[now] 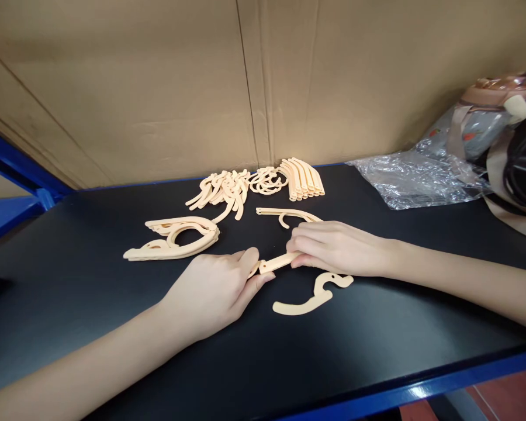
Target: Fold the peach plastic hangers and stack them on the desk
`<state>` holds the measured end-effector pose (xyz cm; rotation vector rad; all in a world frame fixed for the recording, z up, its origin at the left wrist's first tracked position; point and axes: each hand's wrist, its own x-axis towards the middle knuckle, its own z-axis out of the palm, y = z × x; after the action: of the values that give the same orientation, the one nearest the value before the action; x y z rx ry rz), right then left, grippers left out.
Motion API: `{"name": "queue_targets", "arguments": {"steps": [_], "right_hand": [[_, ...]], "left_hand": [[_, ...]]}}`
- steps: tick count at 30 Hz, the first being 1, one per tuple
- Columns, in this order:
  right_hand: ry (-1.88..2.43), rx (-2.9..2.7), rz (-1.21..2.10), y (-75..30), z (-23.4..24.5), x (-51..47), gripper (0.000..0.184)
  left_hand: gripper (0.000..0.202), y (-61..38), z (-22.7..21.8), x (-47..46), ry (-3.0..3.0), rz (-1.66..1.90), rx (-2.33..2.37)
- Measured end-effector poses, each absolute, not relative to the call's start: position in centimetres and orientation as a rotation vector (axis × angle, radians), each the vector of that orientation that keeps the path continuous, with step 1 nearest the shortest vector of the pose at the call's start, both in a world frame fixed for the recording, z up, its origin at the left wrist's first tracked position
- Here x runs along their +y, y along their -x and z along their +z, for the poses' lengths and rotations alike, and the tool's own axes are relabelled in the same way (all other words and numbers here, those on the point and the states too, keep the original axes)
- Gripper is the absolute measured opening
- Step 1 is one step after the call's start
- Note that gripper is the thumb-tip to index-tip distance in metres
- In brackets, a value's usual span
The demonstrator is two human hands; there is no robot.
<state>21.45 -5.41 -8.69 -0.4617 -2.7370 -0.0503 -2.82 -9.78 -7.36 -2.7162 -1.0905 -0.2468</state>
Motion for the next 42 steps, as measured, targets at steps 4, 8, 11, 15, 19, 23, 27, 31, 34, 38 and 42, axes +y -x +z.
{"name": "queue_targets", "arguments": {"steps": [4,8,11,15,19,23,27,31,34,38,42], "right_hand": [[0.457,-2.741,-0.015,-21.45,-8.66,-5.41,0.028],[0.445,-2.729,-0.011,-21.39,-8.59,-5.43,0.028],[0.441,-2.728,-0.022,-21.35,-8.55,-5.47,0.028],[0.433,-2.735,-0.063,-21.32,-8.56,-5.48,0.030],[0.409,-2.720,-0.124,-21.35,-8.65,-5.44,0.031],[0.406,-2.727,-0.155,-21.37,-8.65,-5.46,0.031],[0.411,-2.730,-0.173,-21.34,-8.55,-5.49,0.031],[0.411,-2.720,-0.182,-21.32,-8.49,-5.48,0.030],[0.421,-2.718,-0.186,-21.30,-8.48,-5.49,0.030],[0.436,-2.725,-0.149,-21.32,-8.43,-5.52,0.030],[0.497,-2.591,-0.031,-21.61,-8.43,-5.30,0.030]], "left_hand": [[0.034,2.79,-7.26,-9.76,2.715,-0.201,-1.105],[0.036,2.87,-7.19,-9.84,2.707,-0.187,-1.097],[0.038,2.91,-7.20,-9.86,2.695,-0.192,-1.080],[0.040,2.78,-7.27,-9.92,2.655,-0.215,-1.013],[0.039,2.68,-7.32,-10.05,2.608,-0.261,-0.947],[0.036,2.73,-7.23,-10.04,2.589,-0.273,-0.936],[0.035,2.75,-7.12,-9.98,2.569,-0.293,-0.906],[0.035,2.80,-7.24,-10.05,2.546,-0.333,-0.862],[0.035,2.87,-7.36,-10.12,2.566,-0.347,-0.843],[0.029,2.83,-7.28,-10.03,2.611,-0.356,-0.829],[0.021,2.79,-7.24,-9.85,2.679,-0.367,-0.804]]}}
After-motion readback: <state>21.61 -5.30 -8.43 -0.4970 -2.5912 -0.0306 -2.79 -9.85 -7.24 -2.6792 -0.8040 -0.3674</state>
